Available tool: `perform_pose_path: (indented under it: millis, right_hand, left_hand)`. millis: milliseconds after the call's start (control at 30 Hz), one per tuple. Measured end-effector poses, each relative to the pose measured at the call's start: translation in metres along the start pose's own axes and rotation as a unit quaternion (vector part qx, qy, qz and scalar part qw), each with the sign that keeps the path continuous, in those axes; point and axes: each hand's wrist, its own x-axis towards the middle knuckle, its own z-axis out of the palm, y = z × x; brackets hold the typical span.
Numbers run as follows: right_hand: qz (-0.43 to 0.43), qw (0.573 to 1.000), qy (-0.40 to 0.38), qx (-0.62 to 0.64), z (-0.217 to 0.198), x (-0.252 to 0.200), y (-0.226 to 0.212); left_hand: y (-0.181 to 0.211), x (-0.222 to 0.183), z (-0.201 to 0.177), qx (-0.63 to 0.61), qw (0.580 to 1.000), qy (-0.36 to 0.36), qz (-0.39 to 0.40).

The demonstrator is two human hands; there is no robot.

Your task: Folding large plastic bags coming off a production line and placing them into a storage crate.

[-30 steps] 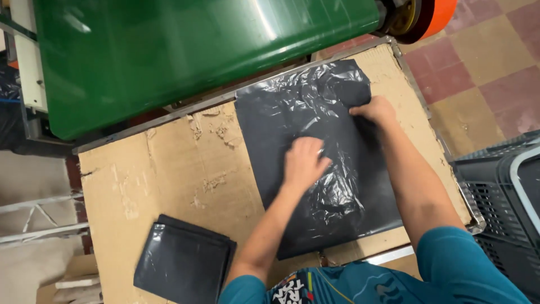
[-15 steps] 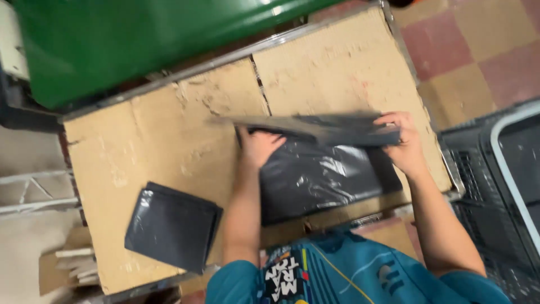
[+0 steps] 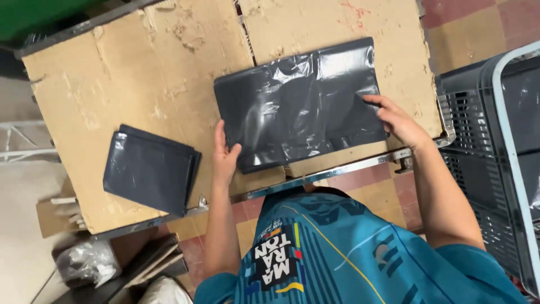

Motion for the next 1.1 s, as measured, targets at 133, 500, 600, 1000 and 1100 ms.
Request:
perform_pose_path:
  millis: [133, 500, 600, 1000, 1100]
  right_hand:
    - [-0.068, 0.997, -0.017, -0.029, 0.0, 0.014, 0.019]
    - [-0.25, 0.932, 0.186, -0.186, -0.018, 0.041, 0.108]
    - [-0.28, 0.904, 0.182, -0.268, -0.009, 0.018, 0.145]
    - [-0.383, 0.723, 0.18, -0.546, 0.115, -0.017, 0.09]
    - [-0.472, 0.741, 0.084, -0.471, 0.165, -0.013, 0.09]
  left_hand:
    - [0.04, -0.006, 0.015, 0.153, 0.986, -0.062, -0.015]
    - [0.061, -0.004, 0.03, 0.225, 0.948, 0.183, 0.128]
    - [0.022, -0.041, 0.031, 0.342, 0.917, 0.145, 0.149]
    - [0.004, -0.055, 0.032, 0.69, 0.599, -0.018, 0.406]
    - [-0.017, -0.057, 0.051, 0.639, 0.618, -0.027, 0.458]
